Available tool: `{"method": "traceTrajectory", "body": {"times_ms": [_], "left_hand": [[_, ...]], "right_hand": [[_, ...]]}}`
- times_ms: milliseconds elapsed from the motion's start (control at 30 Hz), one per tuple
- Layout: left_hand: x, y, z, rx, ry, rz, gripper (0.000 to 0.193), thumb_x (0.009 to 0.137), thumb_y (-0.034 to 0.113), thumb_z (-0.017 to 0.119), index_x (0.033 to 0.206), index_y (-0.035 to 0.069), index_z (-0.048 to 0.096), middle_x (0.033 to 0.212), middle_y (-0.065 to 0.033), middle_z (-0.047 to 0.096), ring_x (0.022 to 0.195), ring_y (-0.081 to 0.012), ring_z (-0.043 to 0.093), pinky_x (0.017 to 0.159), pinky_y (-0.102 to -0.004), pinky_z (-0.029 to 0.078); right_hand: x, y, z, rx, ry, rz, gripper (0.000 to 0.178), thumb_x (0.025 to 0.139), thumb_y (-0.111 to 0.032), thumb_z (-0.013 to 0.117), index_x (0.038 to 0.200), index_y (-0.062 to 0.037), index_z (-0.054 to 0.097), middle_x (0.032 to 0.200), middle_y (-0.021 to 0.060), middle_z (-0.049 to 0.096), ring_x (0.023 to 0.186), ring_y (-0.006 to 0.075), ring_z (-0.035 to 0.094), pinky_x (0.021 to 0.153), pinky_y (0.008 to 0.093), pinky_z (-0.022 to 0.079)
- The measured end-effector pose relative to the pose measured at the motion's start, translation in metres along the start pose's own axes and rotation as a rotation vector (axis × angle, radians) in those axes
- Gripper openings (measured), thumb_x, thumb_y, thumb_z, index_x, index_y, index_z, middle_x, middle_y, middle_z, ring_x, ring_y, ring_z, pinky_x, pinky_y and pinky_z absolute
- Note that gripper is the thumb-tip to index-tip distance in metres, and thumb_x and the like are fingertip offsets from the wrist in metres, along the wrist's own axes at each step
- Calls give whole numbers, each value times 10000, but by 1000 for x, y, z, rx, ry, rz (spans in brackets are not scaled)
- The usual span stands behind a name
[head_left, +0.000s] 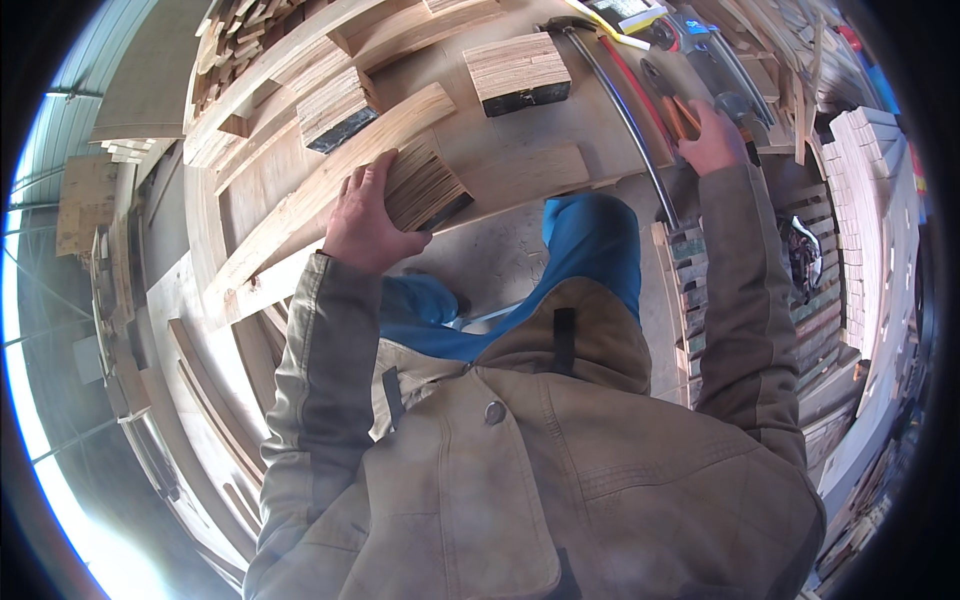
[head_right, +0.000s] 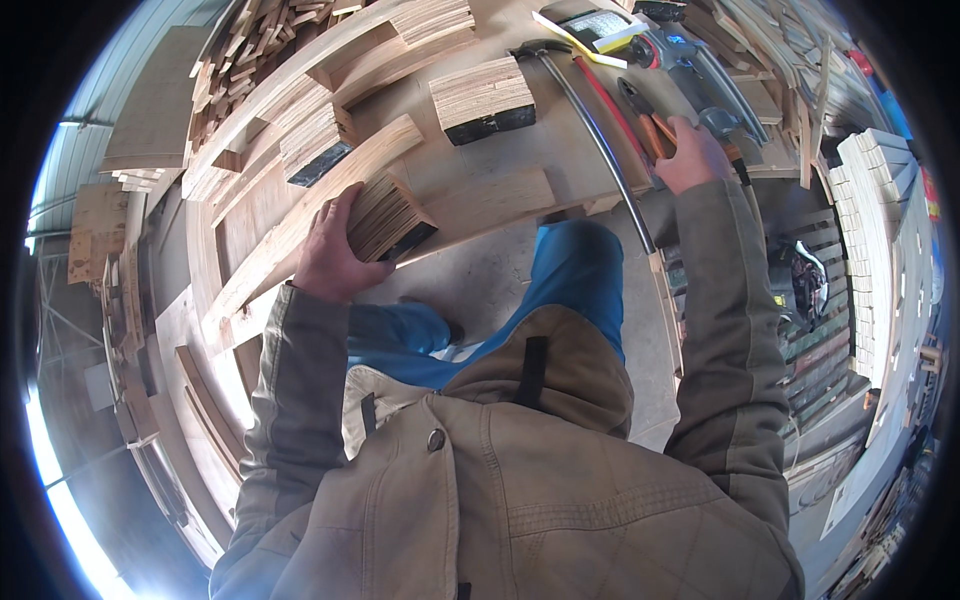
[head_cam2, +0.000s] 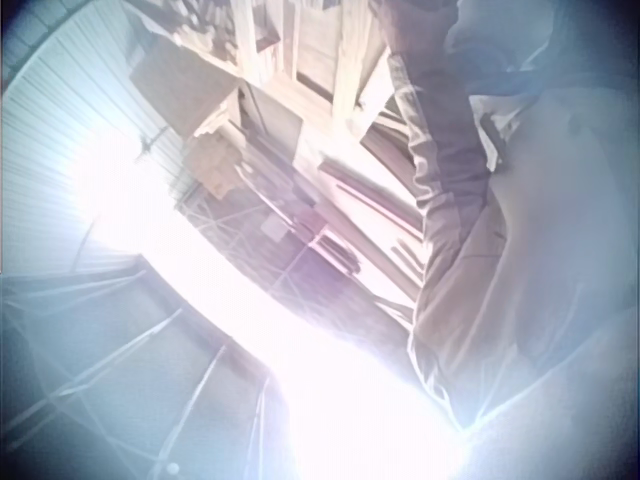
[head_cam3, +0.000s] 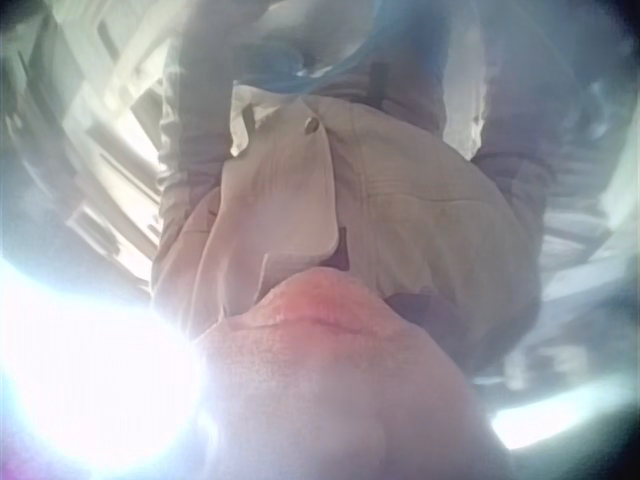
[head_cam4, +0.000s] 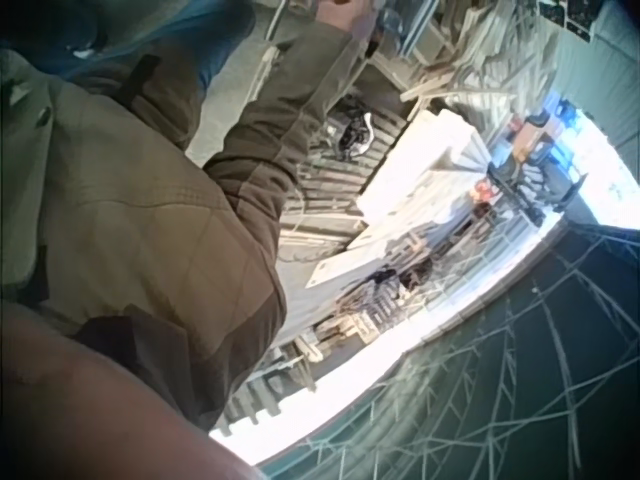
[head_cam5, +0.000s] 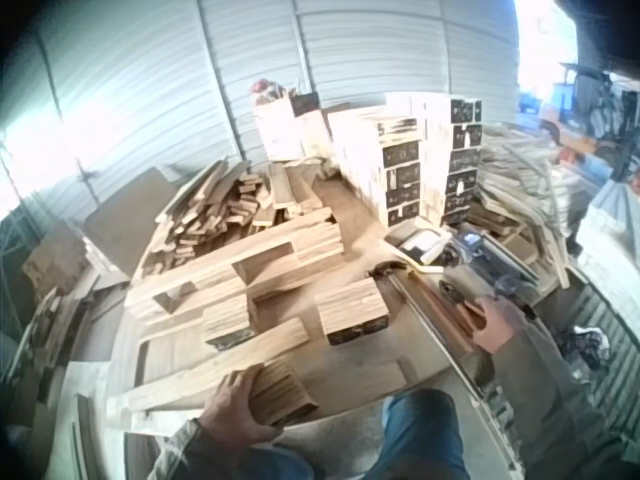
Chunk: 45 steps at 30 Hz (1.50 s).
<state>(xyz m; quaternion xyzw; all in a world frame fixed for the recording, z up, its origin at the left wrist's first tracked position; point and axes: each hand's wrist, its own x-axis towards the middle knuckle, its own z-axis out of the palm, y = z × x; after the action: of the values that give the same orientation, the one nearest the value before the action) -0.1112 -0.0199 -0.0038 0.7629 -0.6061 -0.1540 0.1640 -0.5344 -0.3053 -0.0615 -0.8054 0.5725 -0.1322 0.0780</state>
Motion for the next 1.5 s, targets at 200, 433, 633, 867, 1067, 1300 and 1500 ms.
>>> {"method": "traceTrajectory", "body": {"times_ms": [200,433,633,867,1067,1300,1500], "left_hand": [[-1,-1,2,3,24,8,1125,589,316,919,1573,69,431,1384,-224,576,1349,-430,522,1171,-499,453],[-3,-4,6,10,51,9,1125,582,301,904,1578,71,434,1388,-228,581,1344,-441,525,1174,-508,445],[-1,-6,8,3,60,20,1144,575,296,904,1591,75,427,1410,-223,571,1362,-437,513,1188,-495,427],[-3,-5,5,29,30,-12,1160,598,355,887,1609,60,399,1434,-233,569,1385,-436,508,1183,-508,441],[-1,-14,4,33,-2,30,1204,642,425,887,1642,26,347,1507,-262,539,1425,-474,475,1199,-523,423],[8,-29,12,-206,128,102,867,949,629,685,1532,8,528,1401,-305,631,1339,-476,566,1160,-512,441],[19,-15,11,-139,175,-29,633,1007,578,631,1360,55,676,1214,-224,752,1170,-407,700,1033,-484,536]], "right_hand": [[0,-2,-7,-106,-99,-47,683,788,-124,803,1438,-119,592,1283,243,681,1224,424,657,1025,486,547],[2,4,-18,-28,-98,24,704,802,-132,759,1472,-45,564,1388,257,665,1285,396,651,1099,450,504],[7,30,-17,290,-136,254,590,809,-162,730,1377,-26,647,1271,245,723,1188,379,692,1019,426,520],[-23,2,-42,539,-194,374,335,901,-196,756,1175,-24,668,916,100,687,669,110,628,531,299,454],[-89,-61,-78,951,217,-32,459,937,-98,755,1349,28,596,985,77,701,750,114,645,642,261,518],[-191,-147,-1,1276,-500,139,221,1061,-147,635,1186,34,655,905,52,676,822,151,671,776,309,560],[-231,-182,46,749,-759,-1,322,1004,-276,687,1162,4,702,885,172,716,839,316,709,790,413,548]]}}
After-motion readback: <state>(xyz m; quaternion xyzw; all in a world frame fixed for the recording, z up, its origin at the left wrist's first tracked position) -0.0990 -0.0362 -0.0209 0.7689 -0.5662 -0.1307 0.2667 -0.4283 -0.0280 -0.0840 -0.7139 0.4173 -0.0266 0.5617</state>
